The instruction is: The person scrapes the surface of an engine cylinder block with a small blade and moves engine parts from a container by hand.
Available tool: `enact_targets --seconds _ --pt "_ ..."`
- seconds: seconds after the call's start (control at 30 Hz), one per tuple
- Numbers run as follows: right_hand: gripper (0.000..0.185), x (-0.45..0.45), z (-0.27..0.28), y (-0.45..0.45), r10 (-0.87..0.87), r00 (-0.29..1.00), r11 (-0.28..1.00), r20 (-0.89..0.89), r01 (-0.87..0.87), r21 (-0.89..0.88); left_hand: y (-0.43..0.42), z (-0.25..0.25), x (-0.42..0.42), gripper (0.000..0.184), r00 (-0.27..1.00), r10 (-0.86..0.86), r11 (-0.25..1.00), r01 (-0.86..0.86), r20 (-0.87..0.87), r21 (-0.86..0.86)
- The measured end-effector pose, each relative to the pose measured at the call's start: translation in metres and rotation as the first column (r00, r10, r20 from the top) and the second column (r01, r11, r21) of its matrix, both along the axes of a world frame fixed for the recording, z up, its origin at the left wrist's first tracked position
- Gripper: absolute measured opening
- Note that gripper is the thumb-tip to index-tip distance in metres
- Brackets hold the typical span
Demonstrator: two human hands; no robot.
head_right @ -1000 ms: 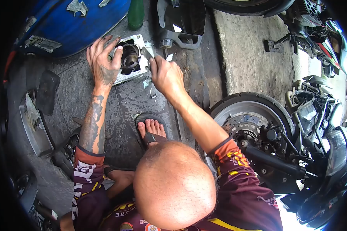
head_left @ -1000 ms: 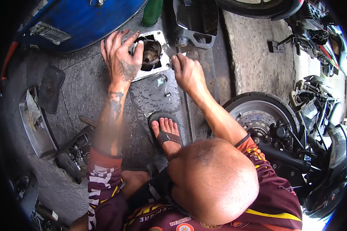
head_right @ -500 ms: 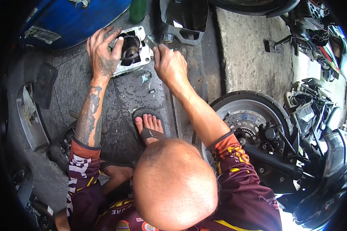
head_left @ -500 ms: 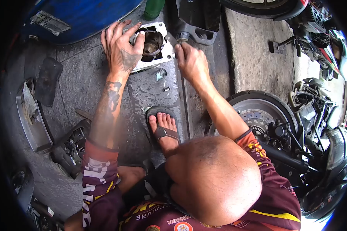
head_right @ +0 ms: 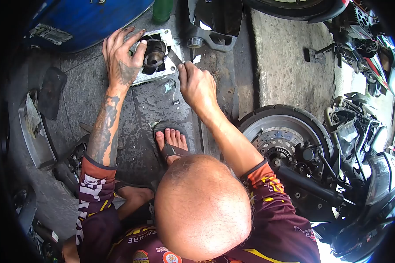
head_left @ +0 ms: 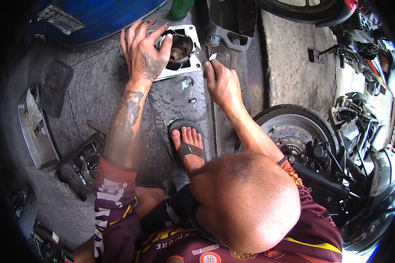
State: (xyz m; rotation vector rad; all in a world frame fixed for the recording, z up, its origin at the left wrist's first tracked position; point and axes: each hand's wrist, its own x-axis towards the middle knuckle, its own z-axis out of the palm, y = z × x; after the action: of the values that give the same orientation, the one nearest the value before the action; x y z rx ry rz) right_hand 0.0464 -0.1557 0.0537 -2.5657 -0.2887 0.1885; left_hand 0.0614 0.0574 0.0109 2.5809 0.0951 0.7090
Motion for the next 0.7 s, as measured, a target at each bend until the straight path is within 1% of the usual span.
enact_targets --seconds 0.1,0.13,0.23,0.27,0.3,0.33,0.37,0.43,0.47,0.57,0.63,0.67,0.7 --pt "0.034 0.016 -0.003 0.0 -0.006 0.999 1.0 0.037 0.006 0.007 0.001 -0.003 0.003 0.038 1.0 0.003 1.0 -0.003 0.019 -0.007" --pt "0.034 0.027 -0.006 0.004 -0.029 0.995 0.999 0.09 0.027 0.03 0.002 -0.005 0.005 0.038 1.0 -0.009 1.0 0.009 0.028 0.004" --pt "0.033 0.024 -0.006 0.005 -0.03 0.996 0.999 0.083 0.028 0.027 0.0 -0.005 0.004 0.038 0.999 0.013 1.0 -0.013 0.037 0.013" --pt "0.032 0.014 -0.003 0.004 -0.026 0.999 1.0 0.028 0.026 0.012 -0.001 -0.003 0.004 0.037 1.0 0.023 1.0 -0.023 0.012 0.011" --pt "0.031 0.003 0.001 0.003 -0.024 0.999 1.0 -0.024 0.023 -0.004 -0.001 -0.004 0.004 0.037 0.999 0.025 1.0 -0.026 0.022 0.014" --pt "0.03 -0.004 0.002 0.002 -0.028 1.0 0.996 0.006 0.028 0.084 0.0 -0.005 0.005 0.037 0.999 0.02 1.0 -0.02 0.025 0.004" --pt "0.03 0.002 0.0 0.002 -0.026 1.0 0.996 0.005 0.026 0.081 0.0 -0.008 0.005 0.037 1.0 0.011 1.0 -0.011 0.025 -0.006" --pt "0.032 0.025 -0.004 0.006 -0.039 0.998 0.999 0.05 0.039 0.016 0.002 -0.009 0.006 0.038 0.999 -0.012 1.0 0.012 0.036 -0.005" --pt "0.033 0.038 -0.009 0.011 -0.028 0.99 0.999 0.137 0.025 0.022 0.002 -0.008 0.005 0.038 0.999 -0.015 1.0 0.015 0.052 -0.011" --pt "0.032 0.032 -0.008 0.012 -0.033 0.992 0.998 0.118 0.028 0.048 0.001 -0.006 0.004 0.037 0.999 0.002 1.0 -0.003 0.036 0.011" --pt "0.032 0.008 -0.001 0.005 -0.039 0.999 0.999 0.005 0.039 -0.004 0.0 -0.004 0.005 0.037 1.0 0.004 1.0 -0.004 0.024 0.0" --pt "0.032 0.004 -0.003 -0.001 -0.028 0.999 0.998 -0.029 0.03 0.058 0.001 -0.004 0.006 0.037 1.0 0.004 1.0 -0.004 0.027 -0.007" --pt "0.032 0.009 -0.004 0.0 -0.027 0.999 0.998 -0.03 0.029 0.054 0.0 -0.006 0.006 0.037 1.0 0.0 1.0 0.0 0.024 -0.014"
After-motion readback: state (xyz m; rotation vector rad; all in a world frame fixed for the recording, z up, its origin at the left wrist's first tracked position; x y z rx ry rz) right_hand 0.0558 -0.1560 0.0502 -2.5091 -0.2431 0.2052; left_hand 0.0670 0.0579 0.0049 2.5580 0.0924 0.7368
